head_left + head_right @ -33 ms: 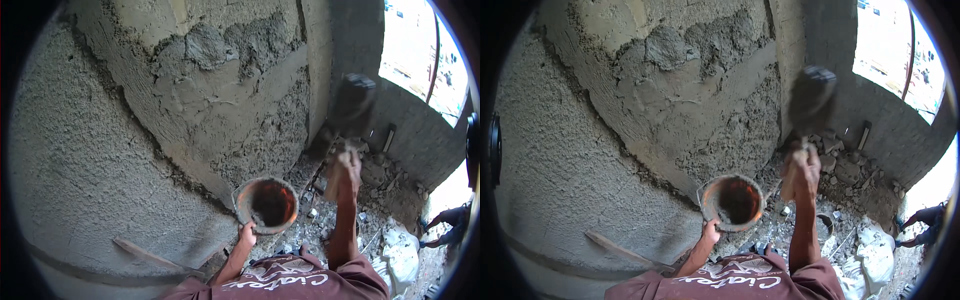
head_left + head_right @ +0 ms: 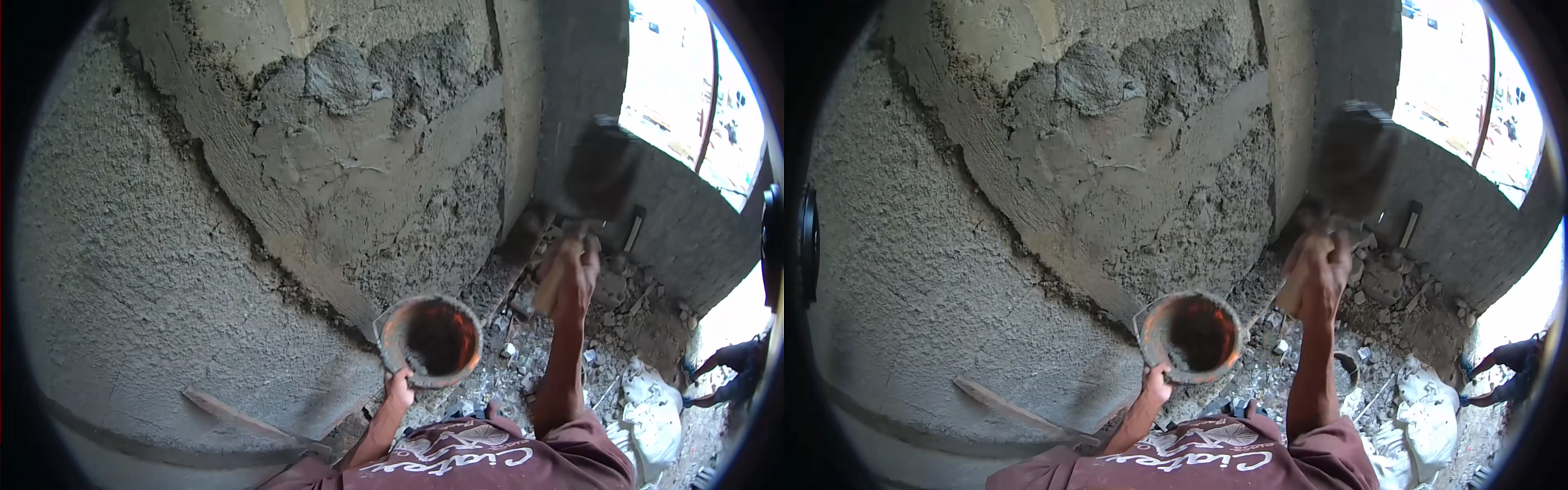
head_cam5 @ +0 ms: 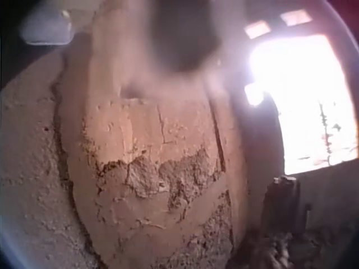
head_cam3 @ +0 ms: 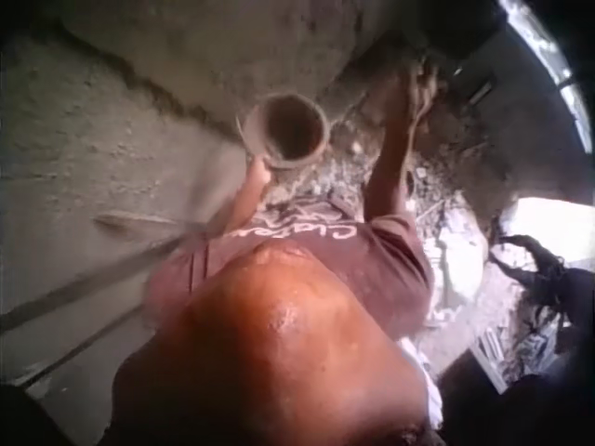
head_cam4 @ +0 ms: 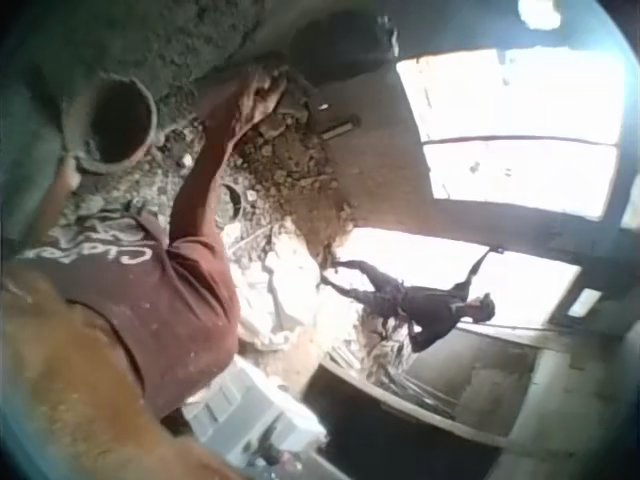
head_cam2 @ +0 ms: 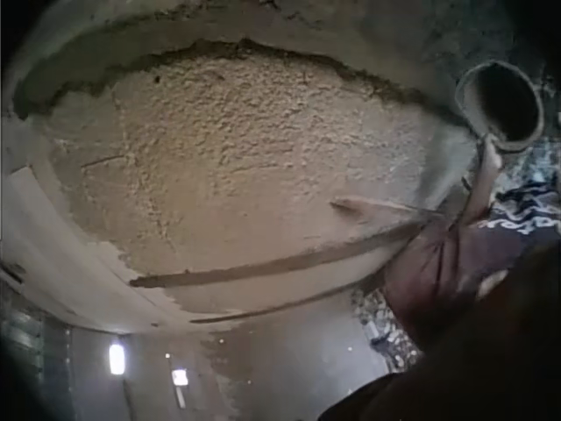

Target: The person levels fresh plaster on a wall using a wooden board, scrapes excess mortar off the board with a trowel, and applies additional mortar from a bucket onto the wall with the trowel.

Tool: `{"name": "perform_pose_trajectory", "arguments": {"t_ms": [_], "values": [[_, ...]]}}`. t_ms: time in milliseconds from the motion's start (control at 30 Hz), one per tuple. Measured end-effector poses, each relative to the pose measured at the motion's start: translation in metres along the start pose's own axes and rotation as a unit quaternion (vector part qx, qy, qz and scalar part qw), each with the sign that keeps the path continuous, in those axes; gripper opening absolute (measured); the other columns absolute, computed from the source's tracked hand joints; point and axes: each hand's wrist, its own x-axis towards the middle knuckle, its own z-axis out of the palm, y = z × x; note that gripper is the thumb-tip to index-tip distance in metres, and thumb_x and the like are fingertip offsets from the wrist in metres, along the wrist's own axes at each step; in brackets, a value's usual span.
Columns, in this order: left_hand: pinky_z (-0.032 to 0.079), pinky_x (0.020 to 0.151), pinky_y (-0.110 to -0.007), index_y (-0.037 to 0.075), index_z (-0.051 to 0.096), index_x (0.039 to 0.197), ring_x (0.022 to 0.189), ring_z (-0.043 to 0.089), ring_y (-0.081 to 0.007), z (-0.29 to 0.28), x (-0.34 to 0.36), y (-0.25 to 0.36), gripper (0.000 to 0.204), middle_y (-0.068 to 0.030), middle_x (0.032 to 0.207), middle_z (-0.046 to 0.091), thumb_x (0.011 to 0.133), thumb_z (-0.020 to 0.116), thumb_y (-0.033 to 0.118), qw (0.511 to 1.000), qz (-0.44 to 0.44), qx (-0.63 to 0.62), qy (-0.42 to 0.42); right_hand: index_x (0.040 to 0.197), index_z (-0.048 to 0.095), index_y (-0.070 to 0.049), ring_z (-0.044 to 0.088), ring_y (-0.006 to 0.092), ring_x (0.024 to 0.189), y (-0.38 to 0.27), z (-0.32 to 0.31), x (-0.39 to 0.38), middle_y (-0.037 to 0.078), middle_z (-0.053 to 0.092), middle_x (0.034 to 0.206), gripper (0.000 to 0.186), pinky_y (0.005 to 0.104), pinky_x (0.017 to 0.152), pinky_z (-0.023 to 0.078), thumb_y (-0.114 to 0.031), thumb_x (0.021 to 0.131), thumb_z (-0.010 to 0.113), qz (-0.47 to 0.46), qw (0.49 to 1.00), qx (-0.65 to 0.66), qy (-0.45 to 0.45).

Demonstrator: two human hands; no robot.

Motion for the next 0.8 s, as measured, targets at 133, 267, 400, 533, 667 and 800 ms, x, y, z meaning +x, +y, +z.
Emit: {"name": "perform_pose_trajectory", "arguments": {"t_ms": [133,267,400,533,667,800], "values": [[0.049,0.073,-0.040,0.007,0.051,0.104,0.090,0.054,-0.0259,-0.065,-0.013,0.001,0.044,-0.0084,0.096,0.053,0.061,0.057,0.006,0.945,0.178,0.269,0.054,0.098,0.048,-0.002,0.052,0.0139,0.054,0.002,0.040,0.077,0.006,0.052,0.067,0.022,0.0278,0.047,0.043,-0.015,0.082,0.055,-0.202,0.957,-0.032,0.205],[0.048,0.077,-0.036,0.002,0.048,0.112,0.092,0.055,-0.0275,-0.156,-0.021,-0.021,0.055,-0.0121,0.105,0.054,0.059,0.057,0.010,0.906,0.242,0.328,0.116,0.099,0.048,-0.001,0.052,0.0155,0.058,0.071,0.092,0.160,0.008,0.054,0.073,0.018,0.0281,0.048,0.042,-0.012,0.084,0.050,-0.445,0.838,0.041,0.313],[0.051,0.070,-0.042,0.003,0.048,0.109,0.084,0.057,-0.0322,-0.134,-0.059,0.006,0.056,-0.0165,0.102,0.054,0.055,0.059,0.004,0.954,0.009,0.019,0.298,0.087,0.055,-0.005,0.051,0.0188,0.058,0.137,0.209,0.169,0.005,0.056,0.068,0.005,0.0320,0.051,0.043,-0.008,0.085,0.051,-0.457,0.832,-0.279,0.147],[0.051,0.066,-0.046,0.003,0.050,0.103,0.082,0.058,-0.0321,-0.312,-0.033,-0.034,0.052,-0.0182,0.096,0.055,0.052,0.059,0.001,0.816,0.236,0.502,0.164,0.089,0.048,-0.004,0.046,0.0174,0.056,0.146,0.279,-0.055,0.005,0.045,0.066,0.012,0.0319,0.048,0.037,-0.012,0.085,0.056,-0.339,0.924,-0.111,-0.138],[0.049,0.071,-0.044,0.002,0.052,0.100,0.078,0.056,-0.0288,-0.262,-0.057,0.005,0.044,-0.0131,0.094,0.057,0.056,0.060,0.002,0.900,0.059,0.357,0.242,0.088,0.044,-0.004,0.047,0.0351,0.060,0.147,0.152,-0.195,0.018,0.045,0.068,0.019,0.0383,0.056,0.041,-0.012,0.081,0.060,-0.113,0.878,-0.154,-0.439],[0.047,0.078,-0.039,0.003,0.046,0.113,0.093,0.053,-0.0266,-0.181,-0.074,0.046,0.056,-0.0118,0.106,0.053,0.058,0.060,0.003,0.957,0.069,0.131,0.248,0.091,0.059,-0.003,0.064,0.0358,0.075,0.184,0.023,-0.250,0.023,0.061,0.075,0.024,0.0450,0.065,0.050,-0.024,0.082,0.054,0.002,0.620,-0.427,-0.658]]}}
